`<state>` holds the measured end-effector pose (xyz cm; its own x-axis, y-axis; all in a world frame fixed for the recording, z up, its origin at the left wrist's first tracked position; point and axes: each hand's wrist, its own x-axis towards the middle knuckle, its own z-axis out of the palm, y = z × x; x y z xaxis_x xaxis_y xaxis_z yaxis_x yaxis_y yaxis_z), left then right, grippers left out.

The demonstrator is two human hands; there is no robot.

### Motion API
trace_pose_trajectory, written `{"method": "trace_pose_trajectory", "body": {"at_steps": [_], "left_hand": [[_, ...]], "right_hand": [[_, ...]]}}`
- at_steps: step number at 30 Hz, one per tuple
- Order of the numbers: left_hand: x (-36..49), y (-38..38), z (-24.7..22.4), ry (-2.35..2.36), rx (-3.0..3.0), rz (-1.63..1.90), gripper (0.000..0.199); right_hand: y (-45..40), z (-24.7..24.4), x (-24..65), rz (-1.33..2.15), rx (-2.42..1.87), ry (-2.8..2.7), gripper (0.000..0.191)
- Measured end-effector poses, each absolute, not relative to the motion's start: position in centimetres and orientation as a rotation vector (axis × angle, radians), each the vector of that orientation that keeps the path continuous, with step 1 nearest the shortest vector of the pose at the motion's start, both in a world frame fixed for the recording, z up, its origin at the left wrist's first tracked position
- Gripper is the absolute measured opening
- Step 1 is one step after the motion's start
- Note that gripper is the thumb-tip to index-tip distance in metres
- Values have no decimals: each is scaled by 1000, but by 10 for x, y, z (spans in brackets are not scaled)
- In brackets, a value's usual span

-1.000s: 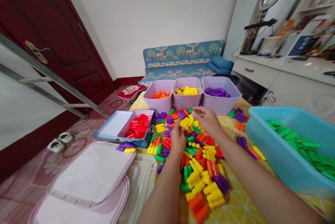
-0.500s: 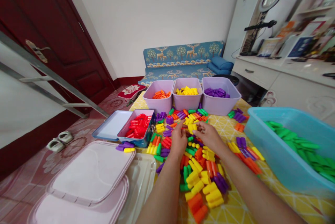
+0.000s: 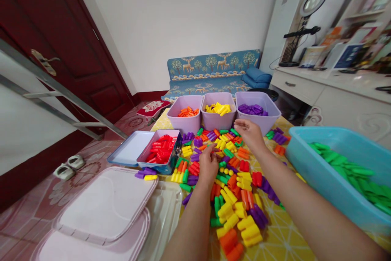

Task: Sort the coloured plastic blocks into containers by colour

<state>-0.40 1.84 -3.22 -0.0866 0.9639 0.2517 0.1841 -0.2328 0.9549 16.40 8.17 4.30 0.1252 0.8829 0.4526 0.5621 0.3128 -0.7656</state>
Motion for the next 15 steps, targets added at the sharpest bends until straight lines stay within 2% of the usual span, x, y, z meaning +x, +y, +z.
{"method": "trace_pose_trajectory", "body": {"at_steps": [4,12,15], "left_hand": [[-4,20,-34,1309,1513,1398,41],[-4,20,-35,1293,1474,1417,38],[-5,21,-35,1304,1467,1432,40]], "right_hand": [[96,26,165,263,-1503,-1768,34],[100,13,145,140,-1693,-2137,50],[90,7,139,34,-1809,-2225,48]]}}
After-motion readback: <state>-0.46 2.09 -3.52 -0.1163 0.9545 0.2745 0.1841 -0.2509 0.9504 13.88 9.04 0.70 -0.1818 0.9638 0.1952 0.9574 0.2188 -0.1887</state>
